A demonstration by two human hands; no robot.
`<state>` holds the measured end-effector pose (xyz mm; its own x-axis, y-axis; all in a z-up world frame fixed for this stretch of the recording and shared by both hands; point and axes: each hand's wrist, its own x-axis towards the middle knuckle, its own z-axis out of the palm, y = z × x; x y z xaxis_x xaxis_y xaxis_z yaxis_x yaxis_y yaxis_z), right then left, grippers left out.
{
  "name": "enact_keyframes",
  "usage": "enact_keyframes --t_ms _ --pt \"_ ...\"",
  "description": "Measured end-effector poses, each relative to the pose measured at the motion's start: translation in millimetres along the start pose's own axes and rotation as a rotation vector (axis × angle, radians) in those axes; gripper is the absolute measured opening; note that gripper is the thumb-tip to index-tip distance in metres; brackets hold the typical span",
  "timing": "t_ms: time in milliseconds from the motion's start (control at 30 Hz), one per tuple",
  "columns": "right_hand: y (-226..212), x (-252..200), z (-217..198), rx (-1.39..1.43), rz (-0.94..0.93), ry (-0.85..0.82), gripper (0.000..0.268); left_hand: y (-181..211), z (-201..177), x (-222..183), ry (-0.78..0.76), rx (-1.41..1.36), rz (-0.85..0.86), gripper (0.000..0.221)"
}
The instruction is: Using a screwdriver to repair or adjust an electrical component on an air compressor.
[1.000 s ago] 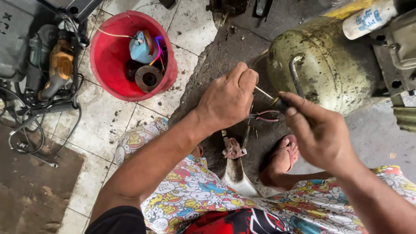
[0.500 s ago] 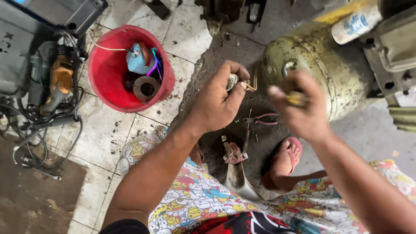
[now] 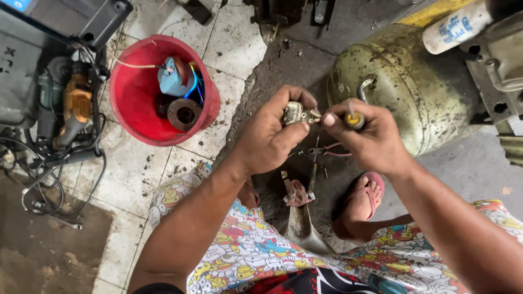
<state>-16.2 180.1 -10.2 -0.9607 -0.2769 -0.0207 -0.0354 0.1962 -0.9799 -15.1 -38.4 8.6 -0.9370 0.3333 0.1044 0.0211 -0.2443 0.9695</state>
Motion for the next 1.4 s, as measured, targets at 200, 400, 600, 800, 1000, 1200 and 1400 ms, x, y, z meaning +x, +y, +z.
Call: enact_keyframes --t_ms 200,400,600,800,1000,1200,1400 --pt "1 1 -6 -0.021 0.049 0.053 0.012 -12 3 -8 -0.020 -0.152 0.008 0.041" --pt "-13 6 -16 -0.340 -0.659 0.010 0.016 -8 3 -6 -0.032 -0.293 0.029 0.042" --pt "-27 13 -22 -0.464 -0.826 0.006 0.020 -14 -5 -5 -0.077 -0.159 0.042 0.040" --pt "-33 7 -15 -0.263 -0.594 0.003 0.007 8 -5 -4 -0.083 0.034 0.150 0.046" --pt "-31 2 -22 -0.597 -0.659 -0.028 0.027 17 5 -3 -0.027 0.156 0.030 0.049" --pt "-42 3 0 0.132 -0.343 -0.048 0.023 16 9 0 -0.025 -0.161 -0.071 0.052" --pt "-52 10 -9 0.189 -0.110 -0.154 0.009 10 10 -1 -0.014 -0.244 -0.099 0.052"
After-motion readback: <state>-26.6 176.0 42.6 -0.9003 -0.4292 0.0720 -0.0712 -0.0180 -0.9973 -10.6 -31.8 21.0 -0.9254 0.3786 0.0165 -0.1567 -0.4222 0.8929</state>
